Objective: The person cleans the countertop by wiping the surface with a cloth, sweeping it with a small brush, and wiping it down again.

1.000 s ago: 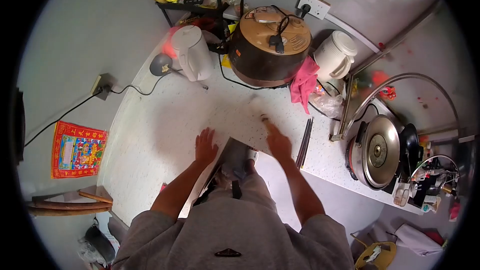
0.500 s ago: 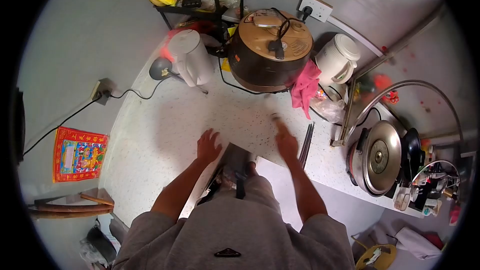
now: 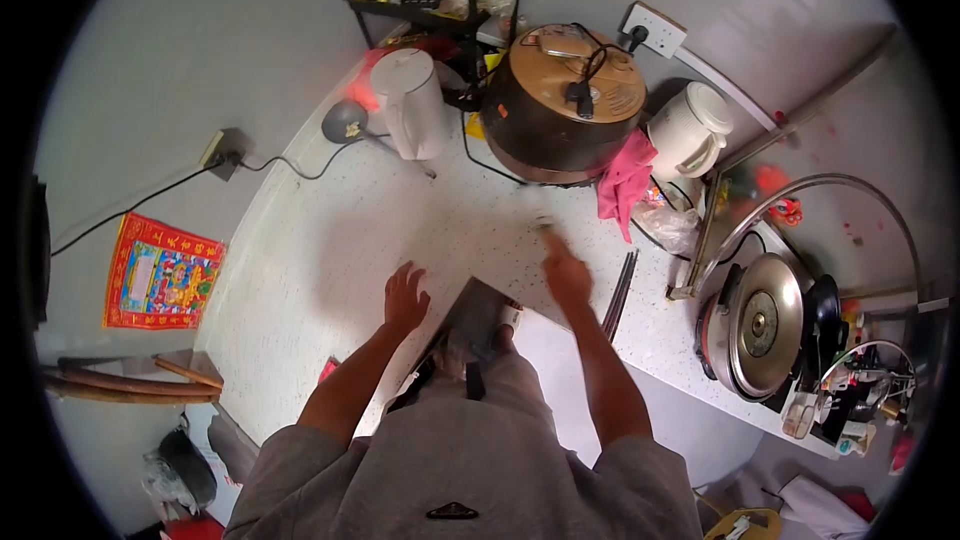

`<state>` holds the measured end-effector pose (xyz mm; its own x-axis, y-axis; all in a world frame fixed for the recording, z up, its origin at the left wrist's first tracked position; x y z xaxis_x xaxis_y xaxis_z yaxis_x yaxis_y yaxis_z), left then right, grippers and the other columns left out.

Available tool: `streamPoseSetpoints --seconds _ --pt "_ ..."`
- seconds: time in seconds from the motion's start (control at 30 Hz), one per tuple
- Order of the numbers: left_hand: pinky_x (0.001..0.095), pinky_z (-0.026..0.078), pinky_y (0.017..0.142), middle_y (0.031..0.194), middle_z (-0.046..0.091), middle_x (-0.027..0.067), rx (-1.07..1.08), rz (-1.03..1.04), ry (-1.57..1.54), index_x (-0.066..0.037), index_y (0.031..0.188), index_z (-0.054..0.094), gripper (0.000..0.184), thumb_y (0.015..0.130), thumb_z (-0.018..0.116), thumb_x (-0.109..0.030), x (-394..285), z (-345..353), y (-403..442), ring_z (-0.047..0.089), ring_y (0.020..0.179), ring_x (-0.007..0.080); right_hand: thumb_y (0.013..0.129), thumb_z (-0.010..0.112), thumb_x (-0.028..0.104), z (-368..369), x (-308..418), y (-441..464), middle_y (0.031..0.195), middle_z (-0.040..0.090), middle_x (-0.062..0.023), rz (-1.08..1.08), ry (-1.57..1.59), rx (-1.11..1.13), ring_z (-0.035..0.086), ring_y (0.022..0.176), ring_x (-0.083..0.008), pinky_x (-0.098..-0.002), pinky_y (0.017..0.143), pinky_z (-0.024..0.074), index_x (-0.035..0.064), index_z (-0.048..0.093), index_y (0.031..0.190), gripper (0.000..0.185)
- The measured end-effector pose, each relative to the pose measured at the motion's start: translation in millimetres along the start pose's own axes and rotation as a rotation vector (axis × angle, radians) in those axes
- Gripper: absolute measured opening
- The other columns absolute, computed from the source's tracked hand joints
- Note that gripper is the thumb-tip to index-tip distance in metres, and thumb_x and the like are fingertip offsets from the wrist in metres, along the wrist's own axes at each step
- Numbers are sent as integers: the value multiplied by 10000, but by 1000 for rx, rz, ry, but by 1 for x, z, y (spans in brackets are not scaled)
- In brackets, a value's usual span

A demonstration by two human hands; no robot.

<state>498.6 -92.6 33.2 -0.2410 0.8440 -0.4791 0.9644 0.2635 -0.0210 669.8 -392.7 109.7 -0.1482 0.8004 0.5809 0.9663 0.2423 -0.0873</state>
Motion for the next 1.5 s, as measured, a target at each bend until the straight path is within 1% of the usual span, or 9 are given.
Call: streamPoseSetpoints --seconds 0.07,0.27,0.4,0.53,0.8,1.03,1.2,1.37,1.5 --pt "505 271 1145 1469 397 177 -25 -14 -9 -100 1312 524 506 823 635 -162 6 -2 -9 354 1380 362 912 530 301 -1 -16 2 847 709 -194 82 -87 -104 683 771 -406 -533 714 538 243 541 1375 467" --pt "507 296 1129 1464 402 179 -77 -86 16 -108 1322 512 533 809 644 -162 31 -12 -47 367 1364 373 896 533 322 109 68 -65 948 711 -194 -291 -153 419 677 848 -421 -530 785 541 283 593 1292 403" --pt "510 290 1136 1461 407 178 -102 -163 10 -101 1317 521 534 799 642 -153 51 -30 -62 369 1369 366 904 527 300 118 96 -69 996 709 -190 -471 108 224 673 834 -430 -526 782 546 239 589 1320 425" --pt "511 286 1140 1463 407 181 -145 -217 41 -94 1318 523 542 794 642 -160 67 -37 -82 371 1373 357 903 534 288 82 70 -20 909 715 -185 -174 -41 58 678 805 -425 -560 719 534 267 497 1405 504" --pt "539 242 1163 1509 372 166 -105 -336 15 -107 1340 511 553 809 630 -205 87 -38 -108 315 1423 349 900 558 297 150 140 -75 831 685 -224 -562 46 494 665 781 -435 -560 704 521 243 488 1426 533" --pt "547 198 1186 1513 367 159 -147 -606 104 -107 1338 516 532 826 620 -211 109 -59 -149 293 1437 334 903 570 251 160 142 -12 964 680 -234 -325 -35 280 664 888 -423 -515 814 520 152 414 1480 605" --pt "495 321 1123 1415 464 170 -264 -589 -55 -92 1274 563 470 824 609 -217 117 -65 -183 409 1341 350 898 590 157 195 145 -49 1270 602 -250 -521 5 439 620 1085 -420 -479 901 499 125 292 1532 702" --pt "467 430 1022 1282 555 152 -95 -650 -25 -105 1227 586 470 774 672 -196 101 -115 -205 519 1203 359 884 583 131 216 176 -33 1036 583 -194 -709 -173 276 594 959 -383 -494 831 489 141 361 1494 649" --pt "461 447 971 1213 574 144 -164 -640 -35 -105 1230 592 495 764 699 -234 97 -129 -239 539 1147 347 899 593 156 232 196 -12 1049 605 -198 -722 -173 286 596 990 -378 -473 849 493 57 465 1375 503"
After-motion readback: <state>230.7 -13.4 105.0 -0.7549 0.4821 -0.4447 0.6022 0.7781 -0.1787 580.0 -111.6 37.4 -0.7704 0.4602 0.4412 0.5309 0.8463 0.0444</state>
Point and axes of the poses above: each hand's wrist, its own y-axis towards the middle knuckle, its own z-axis out of the palm, x = y × z, the point moved 2 cm from there along y, towards the middle knuckle
